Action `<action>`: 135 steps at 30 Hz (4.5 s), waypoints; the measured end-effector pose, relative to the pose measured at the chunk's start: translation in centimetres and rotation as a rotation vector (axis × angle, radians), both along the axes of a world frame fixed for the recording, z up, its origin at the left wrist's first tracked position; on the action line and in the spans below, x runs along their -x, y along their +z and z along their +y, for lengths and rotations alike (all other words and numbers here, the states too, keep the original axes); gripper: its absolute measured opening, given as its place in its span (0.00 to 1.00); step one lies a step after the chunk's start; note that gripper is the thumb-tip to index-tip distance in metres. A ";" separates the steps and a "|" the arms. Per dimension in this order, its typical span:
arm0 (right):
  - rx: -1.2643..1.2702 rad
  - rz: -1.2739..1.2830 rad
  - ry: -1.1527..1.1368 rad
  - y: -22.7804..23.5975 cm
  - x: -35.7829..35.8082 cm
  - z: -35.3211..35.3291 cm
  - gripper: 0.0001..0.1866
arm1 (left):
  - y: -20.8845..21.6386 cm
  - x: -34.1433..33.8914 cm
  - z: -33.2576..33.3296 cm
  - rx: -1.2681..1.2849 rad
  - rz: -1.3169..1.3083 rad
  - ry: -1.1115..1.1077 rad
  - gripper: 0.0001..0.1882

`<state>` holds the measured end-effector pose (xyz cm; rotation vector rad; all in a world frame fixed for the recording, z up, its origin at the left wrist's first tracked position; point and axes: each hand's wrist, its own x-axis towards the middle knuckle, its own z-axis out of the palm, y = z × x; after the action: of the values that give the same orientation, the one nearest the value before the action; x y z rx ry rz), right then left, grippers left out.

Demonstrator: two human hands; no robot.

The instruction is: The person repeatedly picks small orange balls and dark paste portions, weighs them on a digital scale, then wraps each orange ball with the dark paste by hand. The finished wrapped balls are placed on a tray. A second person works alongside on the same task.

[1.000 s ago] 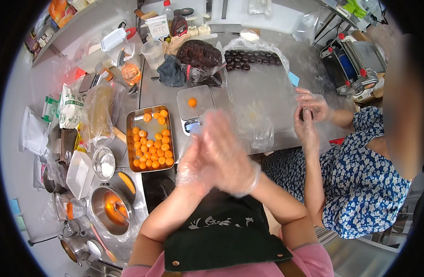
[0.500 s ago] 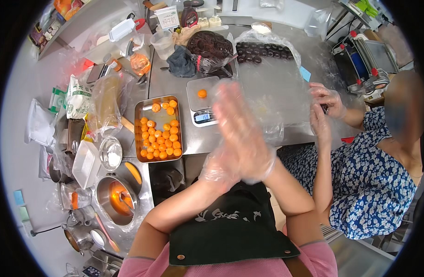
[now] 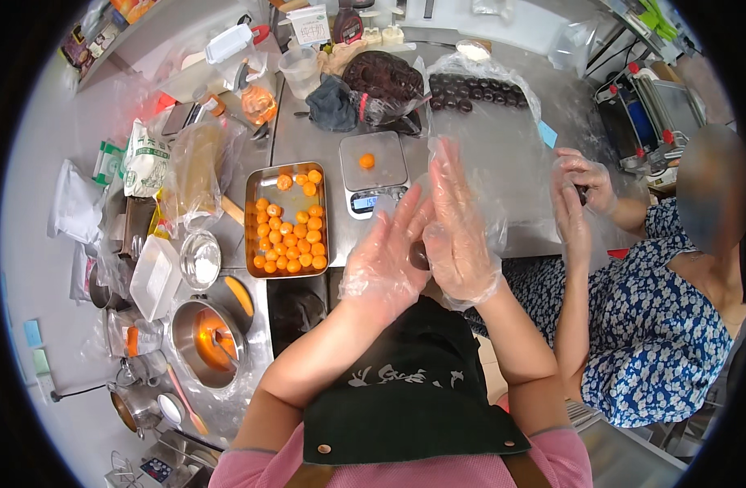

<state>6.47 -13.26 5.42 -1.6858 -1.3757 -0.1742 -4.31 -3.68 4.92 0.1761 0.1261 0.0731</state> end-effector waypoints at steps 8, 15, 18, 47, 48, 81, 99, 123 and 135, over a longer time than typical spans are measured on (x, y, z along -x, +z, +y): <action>0.191 -0.149 0.079 2.1 0.6 0.9 0.43 | -1.2 1.0 -1.9 -0.175 0.292 -0.027 0.39; 0.183 -0.329 0.202 3.0 3.1 1.2 0.44 | -1.0 -0.8 -3.1 -0.509 -0.219 0.276 0.47; 0.100 -0.173 0.011 1.7 0.9 0.3 0.43 | 0.2 -0.2 -1.9 -0.479 -0.133 0.135 0.48; -0.036 -0.170 0.011 1.3 3.5 0.7 0.41 | 1.8 -1.4 -4.2 -0.345 -0.181 0.455 0.40; -0.053 -0.141 0.067 0.9 5.1 0.5 0.41 | 1.0 -1.8 -4.8 -0.385 -0.244 0.558 0.41; -0.161 0.125 -0.031 3.5 1.6 -1.6 0.30 | -0.4 0.1 -0.8 0.199 0.014 -0.013 0.30; 0.200 -0.181 -0.016 -0.3 8.4 -3.9 0.33 | -1.3 -0.5 -1.5 -0.212 0.012 0.138 0.39; 0.263 0.002 0.101 0.5 7.3 -3.8 0.33 | -1.7 -1.0 -0.2 -0.151 0.041 0.087 0.42; 0.177 0.060 0.065 -0.1 7.4 -3.2 0.34 | -1.1 -1.1 -0.1 -0.209 -0.005 0.094 0.43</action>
<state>-0.93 -16.45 5.37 -1.7733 -1.4338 0.0361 -3.25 -3.82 3.81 0.3786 0.1215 0.1808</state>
